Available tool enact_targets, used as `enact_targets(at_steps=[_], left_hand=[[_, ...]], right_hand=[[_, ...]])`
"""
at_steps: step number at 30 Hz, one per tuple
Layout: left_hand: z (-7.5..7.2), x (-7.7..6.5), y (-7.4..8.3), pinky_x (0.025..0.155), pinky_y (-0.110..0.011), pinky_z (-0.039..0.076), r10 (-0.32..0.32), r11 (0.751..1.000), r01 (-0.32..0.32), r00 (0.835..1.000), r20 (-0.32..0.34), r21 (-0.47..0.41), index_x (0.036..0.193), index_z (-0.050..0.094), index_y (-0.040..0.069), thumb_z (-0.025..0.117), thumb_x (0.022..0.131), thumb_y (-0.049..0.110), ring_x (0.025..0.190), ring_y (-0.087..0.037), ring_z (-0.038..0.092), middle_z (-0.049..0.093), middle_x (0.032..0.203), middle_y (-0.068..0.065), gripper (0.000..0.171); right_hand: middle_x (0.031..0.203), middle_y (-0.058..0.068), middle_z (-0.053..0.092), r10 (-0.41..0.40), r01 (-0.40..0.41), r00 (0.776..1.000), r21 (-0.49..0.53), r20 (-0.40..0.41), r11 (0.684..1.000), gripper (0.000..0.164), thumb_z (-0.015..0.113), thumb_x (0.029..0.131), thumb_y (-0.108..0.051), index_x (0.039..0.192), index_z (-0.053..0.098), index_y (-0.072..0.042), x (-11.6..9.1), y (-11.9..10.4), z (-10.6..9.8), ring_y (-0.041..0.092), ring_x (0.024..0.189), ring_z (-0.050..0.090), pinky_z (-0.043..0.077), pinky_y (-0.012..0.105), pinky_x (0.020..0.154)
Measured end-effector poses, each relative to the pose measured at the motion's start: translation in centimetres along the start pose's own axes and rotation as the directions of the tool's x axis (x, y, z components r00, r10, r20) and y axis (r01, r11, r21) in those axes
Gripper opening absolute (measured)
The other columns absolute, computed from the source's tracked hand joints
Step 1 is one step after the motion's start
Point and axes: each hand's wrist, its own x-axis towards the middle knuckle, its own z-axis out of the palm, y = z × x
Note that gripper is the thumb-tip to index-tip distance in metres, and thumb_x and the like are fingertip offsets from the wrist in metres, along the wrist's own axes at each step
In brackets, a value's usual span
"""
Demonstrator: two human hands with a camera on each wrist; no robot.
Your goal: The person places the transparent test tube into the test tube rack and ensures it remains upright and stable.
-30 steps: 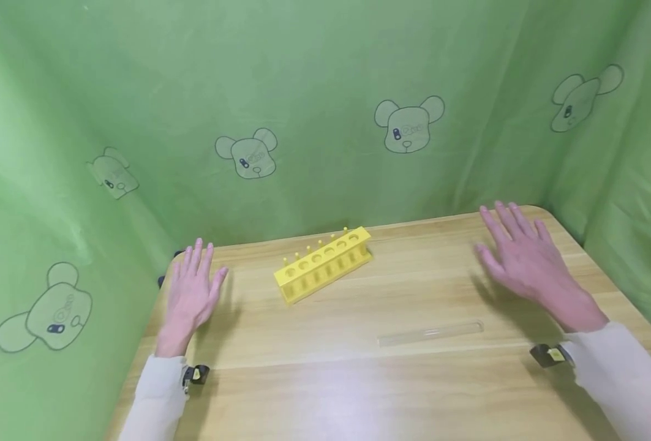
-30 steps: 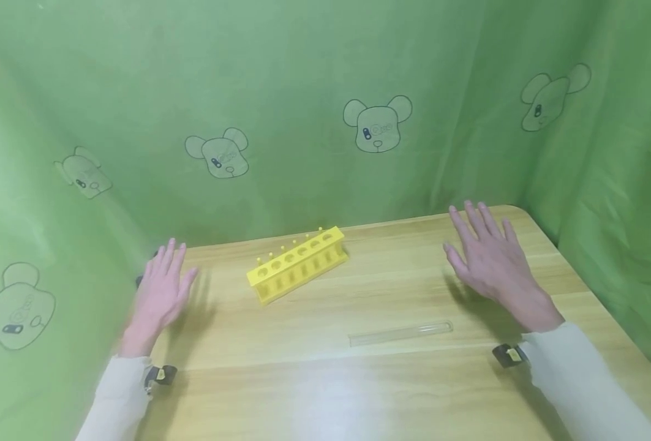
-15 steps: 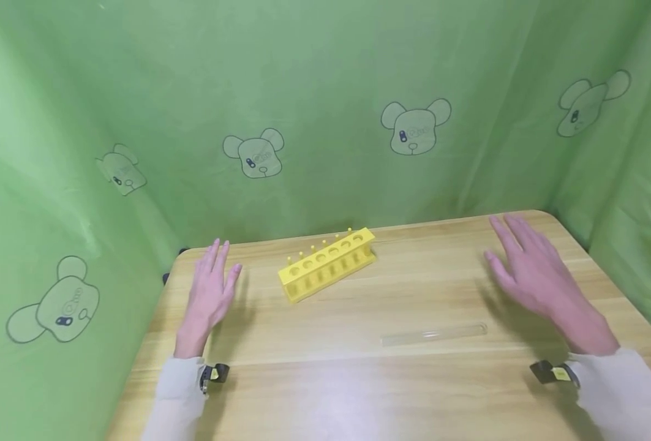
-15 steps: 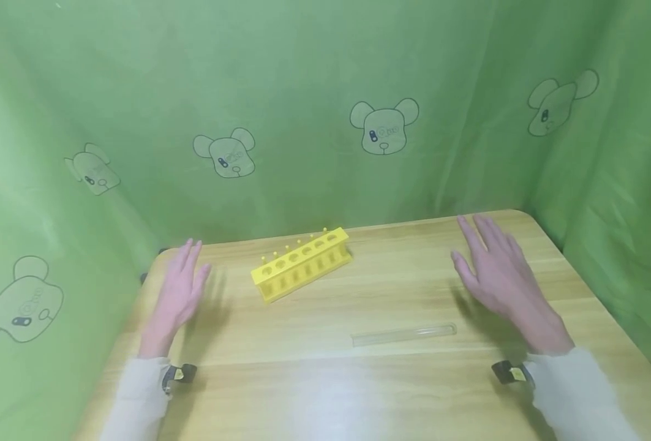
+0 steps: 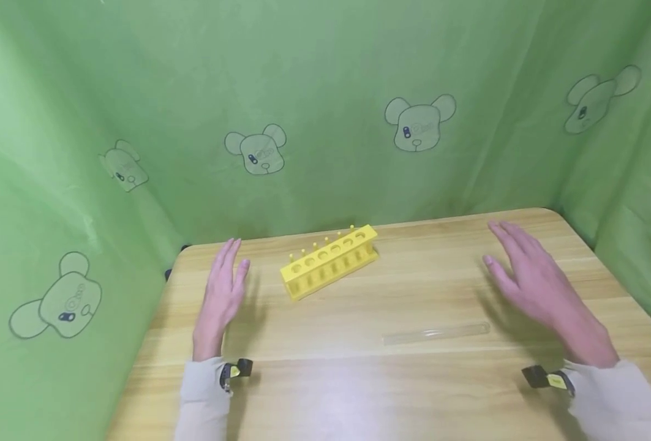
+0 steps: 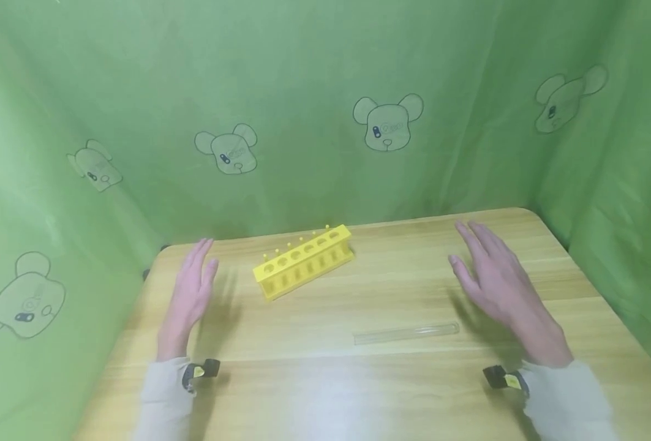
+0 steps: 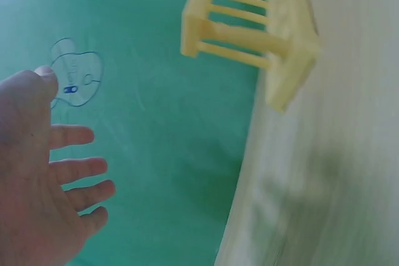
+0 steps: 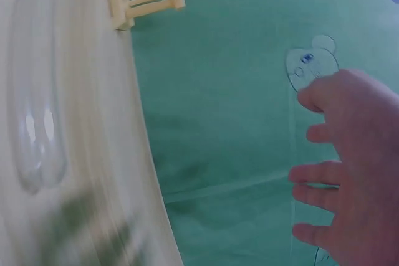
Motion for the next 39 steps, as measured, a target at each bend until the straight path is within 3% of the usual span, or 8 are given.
enact_targets(at_steps=[5, 8, 18, 24, 31, 36, 39], left_hand=[[0.7, -0.1, 0.5, 0.125, -0.058, 0.023, 0.001, 0.997, -0.005, 0.999, -0.052, -0.079, 0.159, 0.034, 0.008, 0.038, 0.112, 0.041, 0.151, -0.037, 0.027, 0.030, 0.165, -0.017, 0.058], [1.1, -0.1, 1.1, 0.124, -0.056, 0.025, -0.001, 0.993, -0.004, 0.999, -0.048, -0.115, 0.157, 0.038, 0.007, 0.043, 0.111, 0.039, 0.150, -0.035, 0.031, 0.035, 0.162, -0.017, 0.057], [2.4, 0.0, 1.8, 0.121, -0.056, 0.033, 0.021, 0.988, -0.022, 1.000, -0.009, -0.152, 0.148, 0.050, 0.004, 0.051, 0.109, 0.037, 0.142, -0.036, 0.043, 0.048, 0.152, -0.019, 0.051], [3.5, -0.3, 2.0, 0.114, -0.055, 0.043, -0.008, 0.978, 0.021, 0.998, 0.063, -0.206, 0.144, 0.055, 0.004, 0.065, 0.102, 0.034, 0.133, -0.036, 0.051, 0.055, 0.145, -0.017, 0.052], [4.6, -0.4, 2.7, 0.109, -0.051, 0.049, -0.041, 0.968, 0.060, 0.996, 0.079, -0.244, 0.141, 0.058, 0.006, 0.077, 0.094, 0.025, 0.124, -0.035, 0.058, 0.060, 0.137, -0.015, 0.053], [5.1, -0.4, 3.3, 0.104, -0.050, 0.053, -0.052, 0.971, 0.065, 0.997, 0.062, -0.230, 0.139, 0.060, 0.006, 0.082, 0.089, 0.023, 0.119, -0.038, 0.061, 0.062, 0.136, -0.015, 0.057], [5.5, -0.2, 3.5, 0.102, -0.052, 0.055, -0.027, 0.974, 0.034, 0.999, 0.037, -0.224, 0.137, 0.061, 0.003, 0.084, 0.087, 0.022, 0.117, -0.041, 0.062, 0.062, 0.134, -0.018, 0.059]], right_hand=[[0.169, 0.018, 0.018, 0.037, -0.038, 0.999, 0.080, 0.005, 0.996, 0.069, 0.053, 0.107, -0.031, 0.165, 0.017, -0.018, 0.0, -0.5, 0.1, 0.048, 0.151, 0.018, 0.008, 0.065, 0.125], [0.169, 0.016, 0.019, 0.062, -0.062, 0.998, 0.110, 0.004, 0.992, 0.069, 0.054, 0.107, -0.031, 0.165, 0.018, -0.019, -0.3, -0.6, 0.3, 0.046, 0.152, 0.019, 0.009, 0.065, 0.124], [0.163, 0.021, 0.031, 0.070, -0.063, 0.997, 0.162, -0.040, 0.985, 0.068, 0.058, 0.105, -0.027, 0.163, 0.025, -0.017, -0.6, -0.7, 1.1, 0.048, 0.147, 0.028, 0.018, 0.069, 0.121], [0.153, 0.025, 0.044, 0.057, -0.054, 0.998, 0.197, -0.012, 0.979, 0.066, 0.065, 0.102, -0.026, 0.159, 0.034, -0.012, -0.7, -1.2, 2.1, 0.049, 0.137, 0.041, 0.030, 0.073, 0.113], [0.141, 0.023, 0.056, 0.073, -0.077, 0.997, 0.200, 0.027, 0.977, 0.060, 0.068, 0.101, -0.029, 0.152, 0.045, -0.008, -1.0, -1.8, 2.6, 0.046, 0.129, 0.049, 0.038, 0.074, 0.104], [0.131, 0.021, 0.063, 0.059, -0.063, 0.998, 0.188, 0.030, 0.980, 0.056, 0.071, 0.099, -0.026, 0.146, 0.050, -0.004, -1.3, -1.9, 2.9, 0.042, 0.120, 0.057, 0.046, 0.069, 0.099], [0.125, 0.017, 0.067, 0.048, -0.053, 0.998, 0.197, 0.030, 0.979, 0.051, 0.072, 0.098, -0.024, 0.142, 0.054, -0.004, -1.4, -2.0, 3.0, 0.039, 0.115, 0.061, 0.050, 0.062, 0.097]])
